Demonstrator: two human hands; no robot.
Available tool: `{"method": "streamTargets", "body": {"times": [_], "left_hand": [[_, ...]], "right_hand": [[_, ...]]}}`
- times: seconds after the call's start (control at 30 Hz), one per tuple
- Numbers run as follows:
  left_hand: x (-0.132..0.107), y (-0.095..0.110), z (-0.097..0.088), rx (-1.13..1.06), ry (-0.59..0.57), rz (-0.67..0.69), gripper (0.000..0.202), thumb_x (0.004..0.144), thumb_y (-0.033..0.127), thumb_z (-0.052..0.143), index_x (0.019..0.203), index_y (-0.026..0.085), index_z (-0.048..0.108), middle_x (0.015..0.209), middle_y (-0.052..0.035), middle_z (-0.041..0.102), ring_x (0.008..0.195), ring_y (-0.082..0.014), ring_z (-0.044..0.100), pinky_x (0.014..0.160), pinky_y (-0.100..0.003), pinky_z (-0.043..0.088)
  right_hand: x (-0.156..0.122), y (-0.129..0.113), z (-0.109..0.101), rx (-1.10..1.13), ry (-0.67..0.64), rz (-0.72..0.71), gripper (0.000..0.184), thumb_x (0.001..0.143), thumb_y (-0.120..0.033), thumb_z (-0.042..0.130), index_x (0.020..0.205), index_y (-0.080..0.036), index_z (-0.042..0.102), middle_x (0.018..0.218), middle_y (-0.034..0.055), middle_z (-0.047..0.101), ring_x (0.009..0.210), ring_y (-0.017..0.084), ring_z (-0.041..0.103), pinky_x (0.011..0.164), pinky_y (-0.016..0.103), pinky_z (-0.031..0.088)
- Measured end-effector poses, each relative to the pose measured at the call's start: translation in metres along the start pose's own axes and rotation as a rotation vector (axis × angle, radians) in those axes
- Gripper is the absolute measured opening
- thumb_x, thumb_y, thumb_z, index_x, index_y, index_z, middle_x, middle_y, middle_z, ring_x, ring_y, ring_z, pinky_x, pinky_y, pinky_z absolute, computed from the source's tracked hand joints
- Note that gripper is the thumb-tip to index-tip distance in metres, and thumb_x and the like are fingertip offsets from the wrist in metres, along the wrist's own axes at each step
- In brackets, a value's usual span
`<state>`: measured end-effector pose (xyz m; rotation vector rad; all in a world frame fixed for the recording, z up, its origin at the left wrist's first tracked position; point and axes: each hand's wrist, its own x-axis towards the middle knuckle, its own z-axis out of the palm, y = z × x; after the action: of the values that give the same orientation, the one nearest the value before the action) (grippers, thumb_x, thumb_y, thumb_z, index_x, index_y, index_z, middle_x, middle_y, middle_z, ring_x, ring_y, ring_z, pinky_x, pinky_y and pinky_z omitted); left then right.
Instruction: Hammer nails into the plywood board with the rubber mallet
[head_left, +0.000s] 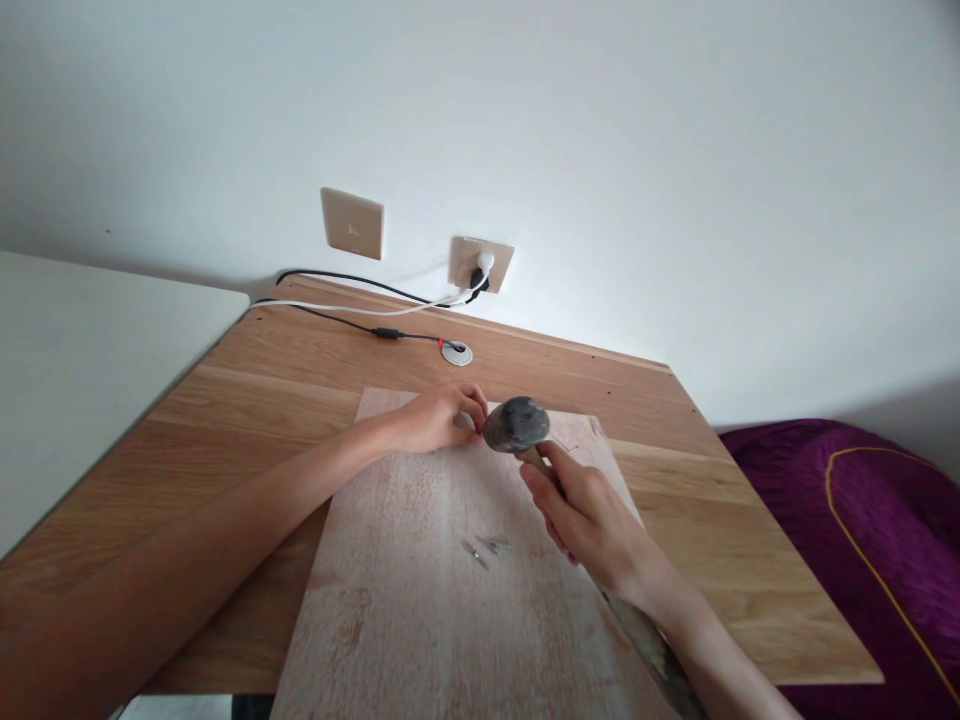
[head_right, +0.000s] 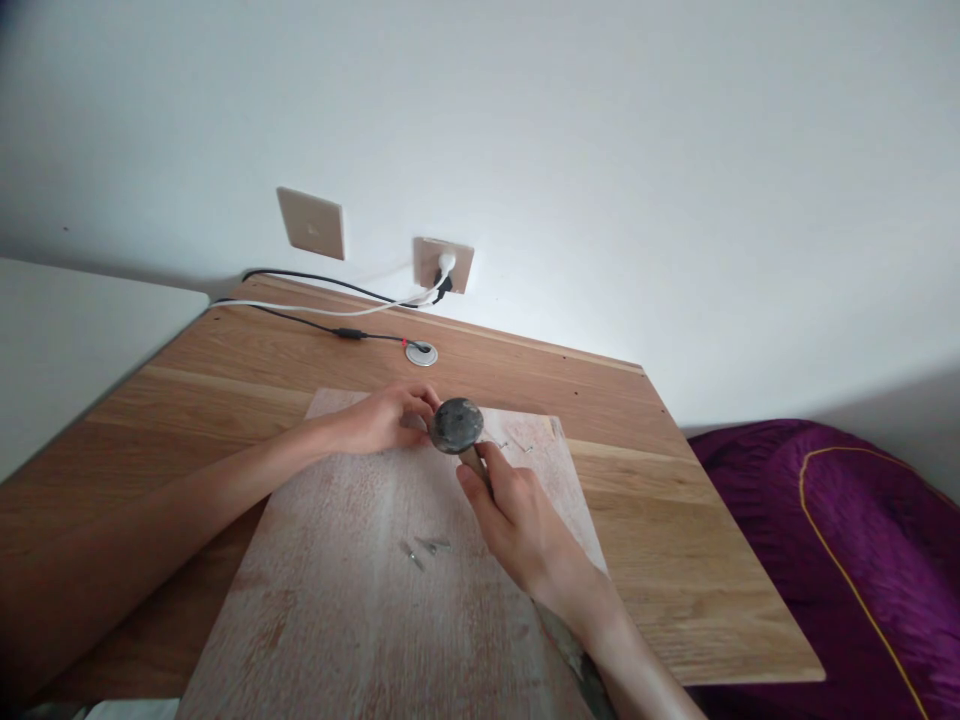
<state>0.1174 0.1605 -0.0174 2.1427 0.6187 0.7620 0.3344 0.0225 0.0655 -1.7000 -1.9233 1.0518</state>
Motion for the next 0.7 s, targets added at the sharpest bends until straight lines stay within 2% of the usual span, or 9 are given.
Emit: {"method": "streamTargets", "body": {"times": [0.07,0.23,0.3,0.4,0.5,0.7], "left_hand": [[0.000,0.000,0.000,0.018,0.001,0.000,0.010,0.081,0.009,0.079,0.082,0.019,0.078,0.103,-0.0041,0.072,0.097,-0.0192,0.069,0.092,-0.033,0.051],[0.000,-0.001,0.001,0.035,0.006,0.018,0.012,0.079,0.008,0.078,0.081,0.019,0.077,0.104,-0.0034,0.073,0.098,-0.0194,0.069,0.091,-0.034,0.051],[0.001,-0.002,0.003,0.042,0.017,0.021,0.010,0.078,0.010,0.080,0.080,0.019,0.076,0.101,-0.0028,0.073,0.097,-0.0193,0.069,0.090,-0.033,0.051],[0.001,-0.001,0.006,0.062,0.035,0.024,0.009,0.079,0.011,0.080,0.080,0.019,0.076,0.097,-0.0026,0.073,0.095,-0.0191,0.068,0.089,-0.033,0.051],[0.000,0.000,0.007,0.090,0.053,0.029,0.012,0.080,0.007,0.078,0.079,0.019,0.076,0.100,-0.0038,0.073,0.098,-0.0200,0.069,0.094,-0.035,0.050],[0.002,-0.003,0.007,0.038,0.042,0.034,0.015,0.080,0.009,0.081,0.073,0.019,0.072,0.101,-0.0023,0.073,0.100,-0.0193,0.068,0.096,-0.035,0.050]], "right_hand": [[0.002,0.005,-0.001,0.001,-0.027,0.021,0.024,0.109,-0.043,0.042,0.102,-0.022,0.053,0.058,-0.0089,0.048,0.038,0.010,0.046,0.039,0.022,0.033],[-0.011,-0.002,-0.018,0.097,0.082,-0.002,0.030,0.111,-0.053,0.043,0.107,-0.024,0.052,0.055,-0.0106,0.046,0.039,0.010,0.046,0.039,0.020,0.035],[-0.013,-0.005,-0.019,0.114,0.099,-0.021,0.030,0.111,-0.053,0.043,0.106,-0.025,0.051,0.055,-0.0108,0.046,0.039,0.010,0.046,0.038,0.020,0.033],[-0.005,-0.003,-0.009,0.079,0.014,-0.021,0.026,0.111,-0.048,0.044,0.103,-0.024,0.052,0.056,-0.0100,0.047,0.040,0.010,0.048,0.040,0.020,0.034],[0.004,0.005,-0.003,0.020,-0.052,0.012,0.025,0.110,-0.044,0.044,0.100,-0.023,0.053,0.056,-0.0092,0.050,0.039,0.010,0.048,0.040,0.020,0.035],[-0.006,-0.002,-0.017,0.120,0.060,-0.014,0.036,0.110,-0.057,0.042,0.115,-0.023,0.053,0.055,-0.0115,0.045,0.038,0.011,0.045,0.037,0.020,0.035]]}}
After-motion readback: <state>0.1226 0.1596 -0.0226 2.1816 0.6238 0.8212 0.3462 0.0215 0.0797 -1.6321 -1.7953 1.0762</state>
